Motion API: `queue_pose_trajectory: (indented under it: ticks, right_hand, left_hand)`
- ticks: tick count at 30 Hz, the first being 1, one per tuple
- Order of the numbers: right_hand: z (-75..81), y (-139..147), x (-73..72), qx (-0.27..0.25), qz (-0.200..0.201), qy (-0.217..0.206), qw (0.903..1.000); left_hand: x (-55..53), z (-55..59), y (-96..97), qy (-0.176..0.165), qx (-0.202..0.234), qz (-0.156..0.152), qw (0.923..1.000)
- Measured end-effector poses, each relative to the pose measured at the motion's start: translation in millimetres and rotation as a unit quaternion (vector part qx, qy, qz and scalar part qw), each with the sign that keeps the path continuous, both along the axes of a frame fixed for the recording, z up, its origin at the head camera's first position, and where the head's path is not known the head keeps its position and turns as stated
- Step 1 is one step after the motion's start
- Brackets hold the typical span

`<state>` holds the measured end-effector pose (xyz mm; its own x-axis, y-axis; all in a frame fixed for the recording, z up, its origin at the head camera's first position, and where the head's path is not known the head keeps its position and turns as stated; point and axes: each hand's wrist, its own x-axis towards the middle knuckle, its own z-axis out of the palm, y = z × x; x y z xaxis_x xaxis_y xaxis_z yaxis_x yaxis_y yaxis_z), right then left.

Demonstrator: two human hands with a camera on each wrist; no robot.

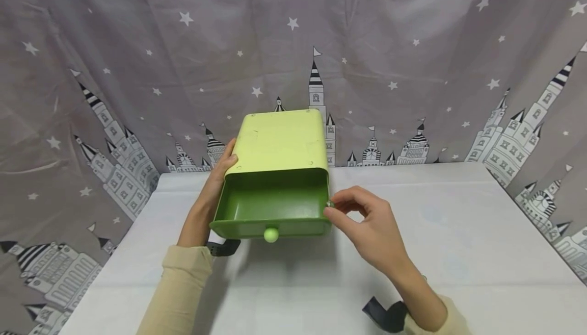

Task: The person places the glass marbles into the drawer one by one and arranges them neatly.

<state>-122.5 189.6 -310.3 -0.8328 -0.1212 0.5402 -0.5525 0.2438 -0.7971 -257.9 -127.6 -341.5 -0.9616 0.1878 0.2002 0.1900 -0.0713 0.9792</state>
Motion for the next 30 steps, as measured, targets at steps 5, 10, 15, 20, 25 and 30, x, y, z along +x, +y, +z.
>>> queue_pose_trajectory:
  ticks: [5, 10, 15, 20, 25, 30]
  right_hand:
    - [12.0, -19, -11.6, -0.012, 0.029, 0.019, 0.9993]
    - [19.0, -35, -21.2, -0.005, 0.047, 0.004, 0.9989]
    - [20.1, -49, -27.7, -0.004, 0.061, -0.023, 0.9979]
    - [19.3, -56, -29.6, 0.004, 0.06, -0.025, 0.9979]
    - [18.8, -57, -28.5, 0.003, 0.06, -0.029, 0.9977]
    - [18.3, -56, -27.6, -0.009, 0.063, -0.032, 0.9974]
  left_hand:
    - [-0.9, -2.2, -0.6, -0.002, 0.001, 0.003, 1.0]
    - [-1.5, -2.0, 0.3, 0.0, 0.002, -0.001, 1.0]
    - [-1.4, -1.7, 0.1, 0.004, 0.005, -0.003, 1.0]
    - [-1.6, -0.7, -0.2, 0.005, 0.002, -0.003, 1.0]
    - [-0.3, -1.2, -1.1, -0.001, -0.008, 0.008, 0.9999]
    - [-0.8, -0.7, 0.1, 0.0, -0.008, 0.007, 0.9999]
